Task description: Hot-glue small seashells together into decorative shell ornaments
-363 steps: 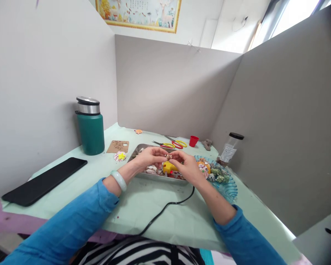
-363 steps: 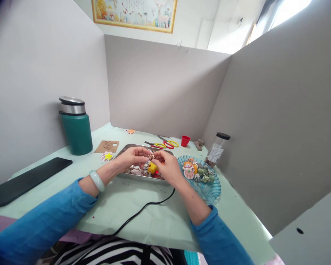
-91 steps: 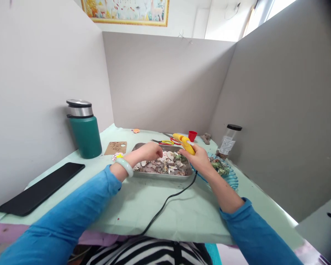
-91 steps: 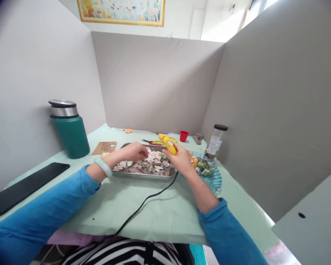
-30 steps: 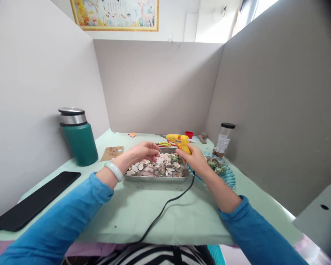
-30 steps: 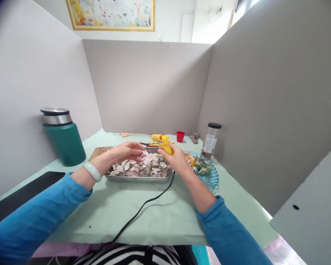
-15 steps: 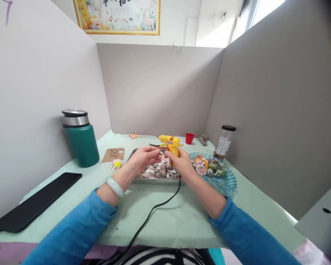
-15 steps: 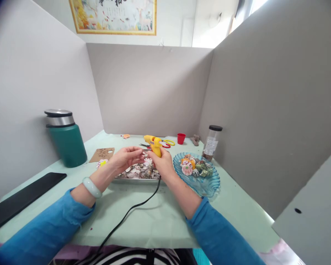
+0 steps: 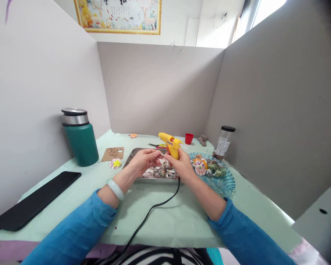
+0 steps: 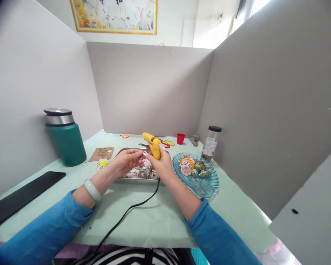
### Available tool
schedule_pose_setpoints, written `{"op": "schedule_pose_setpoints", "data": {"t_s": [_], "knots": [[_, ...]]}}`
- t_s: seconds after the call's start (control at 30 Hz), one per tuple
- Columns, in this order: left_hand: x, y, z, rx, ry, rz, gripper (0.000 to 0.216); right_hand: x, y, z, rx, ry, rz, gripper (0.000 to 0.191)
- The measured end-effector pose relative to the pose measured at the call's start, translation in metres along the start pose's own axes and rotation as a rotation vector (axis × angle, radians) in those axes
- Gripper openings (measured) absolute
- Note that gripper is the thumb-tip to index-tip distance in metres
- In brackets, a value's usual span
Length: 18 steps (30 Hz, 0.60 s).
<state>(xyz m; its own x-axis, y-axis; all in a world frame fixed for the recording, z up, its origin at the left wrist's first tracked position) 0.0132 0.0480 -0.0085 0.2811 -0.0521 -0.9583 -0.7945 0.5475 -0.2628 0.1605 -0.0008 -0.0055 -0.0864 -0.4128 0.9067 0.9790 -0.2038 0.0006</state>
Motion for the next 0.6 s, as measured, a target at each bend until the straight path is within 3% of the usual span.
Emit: {"op": "schedule_pose_setpoints", "data": {"t_s": [0.6], "knots": [[-0.0053,0.0021,-0.0041,0.002,-0.061,0.252,0.032,0.0043,0.0079,-0.0002,-0.056,0.099,-0.172,0.017]]}}
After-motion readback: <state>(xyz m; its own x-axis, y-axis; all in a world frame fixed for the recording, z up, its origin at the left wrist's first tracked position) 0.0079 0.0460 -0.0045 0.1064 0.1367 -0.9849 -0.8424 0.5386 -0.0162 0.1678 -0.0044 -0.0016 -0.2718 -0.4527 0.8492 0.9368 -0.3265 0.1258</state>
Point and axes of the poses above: each hand's wrist, its own z-axis towards the middle knuckle, its own y-axis out of the back of the hand, x = y × z, the point moved 3 cm from there along z, towards the middle knuckle, and after that the axes turned 1 degree about z, right-handed, at the moved point
